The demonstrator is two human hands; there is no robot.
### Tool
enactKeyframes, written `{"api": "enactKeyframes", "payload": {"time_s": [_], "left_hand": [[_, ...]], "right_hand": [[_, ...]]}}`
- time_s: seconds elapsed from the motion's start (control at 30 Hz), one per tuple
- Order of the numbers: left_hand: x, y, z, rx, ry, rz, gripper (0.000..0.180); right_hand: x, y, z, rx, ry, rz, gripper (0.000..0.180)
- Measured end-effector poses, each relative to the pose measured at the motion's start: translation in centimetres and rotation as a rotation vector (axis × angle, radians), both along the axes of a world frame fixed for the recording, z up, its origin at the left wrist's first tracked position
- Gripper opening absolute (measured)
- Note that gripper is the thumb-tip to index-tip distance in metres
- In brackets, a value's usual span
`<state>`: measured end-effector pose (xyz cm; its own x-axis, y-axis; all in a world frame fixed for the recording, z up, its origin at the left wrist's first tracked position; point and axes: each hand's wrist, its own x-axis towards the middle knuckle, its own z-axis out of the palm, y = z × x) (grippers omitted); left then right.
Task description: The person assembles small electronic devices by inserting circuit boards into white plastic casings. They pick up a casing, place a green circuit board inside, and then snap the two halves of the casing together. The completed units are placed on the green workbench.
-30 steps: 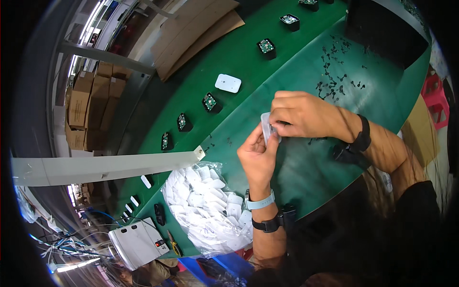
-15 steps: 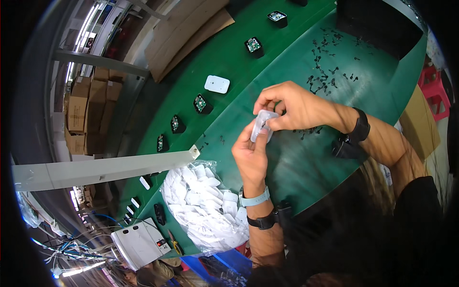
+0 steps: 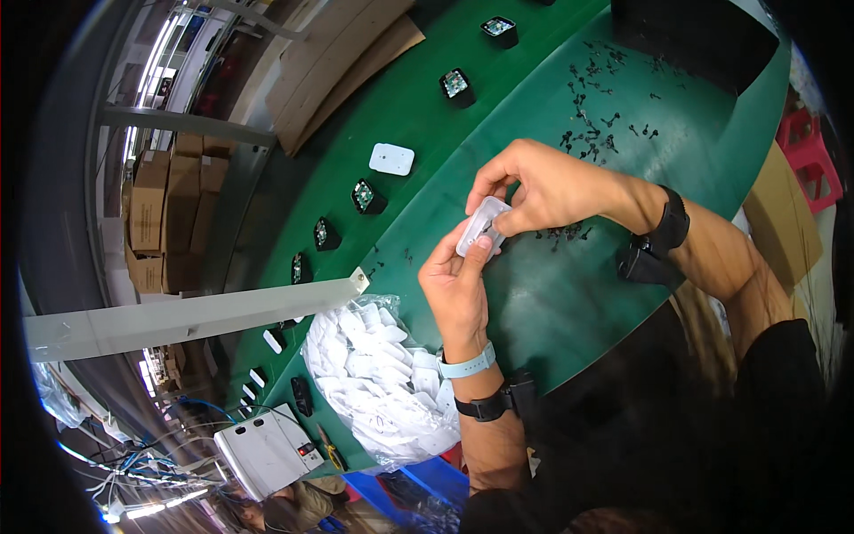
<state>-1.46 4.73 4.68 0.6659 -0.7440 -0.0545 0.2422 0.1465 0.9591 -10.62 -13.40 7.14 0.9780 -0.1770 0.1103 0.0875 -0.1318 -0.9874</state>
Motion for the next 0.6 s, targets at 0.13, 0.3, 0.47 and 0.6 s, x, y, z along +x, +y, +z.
{"api": "enactKeyframes", "payload": {"time_s": [0.13,0.3,0.47,0.6], "left_hand": [[-0.1,-0.1,-0.3,0.011,-0.058,0.017,0.030],[-0.7,-0.6,-0.5,0.011,-0.098,0.097,0.023],[-0.7,-0.3,0.0,-0.055,0.019,0.156,0.021],[-0.3,0.1,0.5,-0.138,0.153,0.098,0.022]], "right_hand": [[-0.3,0.2,0.5,-0.016,0.031,-0.021,0.031],[-0.3,0.7,0.7,-0.048,0.042,-0.043,0.032],[0.2,1.3,0.1,0.232,-0.047,0.027,0.033],[0.4,1.3,-0.5,0.377,-0.164,0.191,0.045]]}}
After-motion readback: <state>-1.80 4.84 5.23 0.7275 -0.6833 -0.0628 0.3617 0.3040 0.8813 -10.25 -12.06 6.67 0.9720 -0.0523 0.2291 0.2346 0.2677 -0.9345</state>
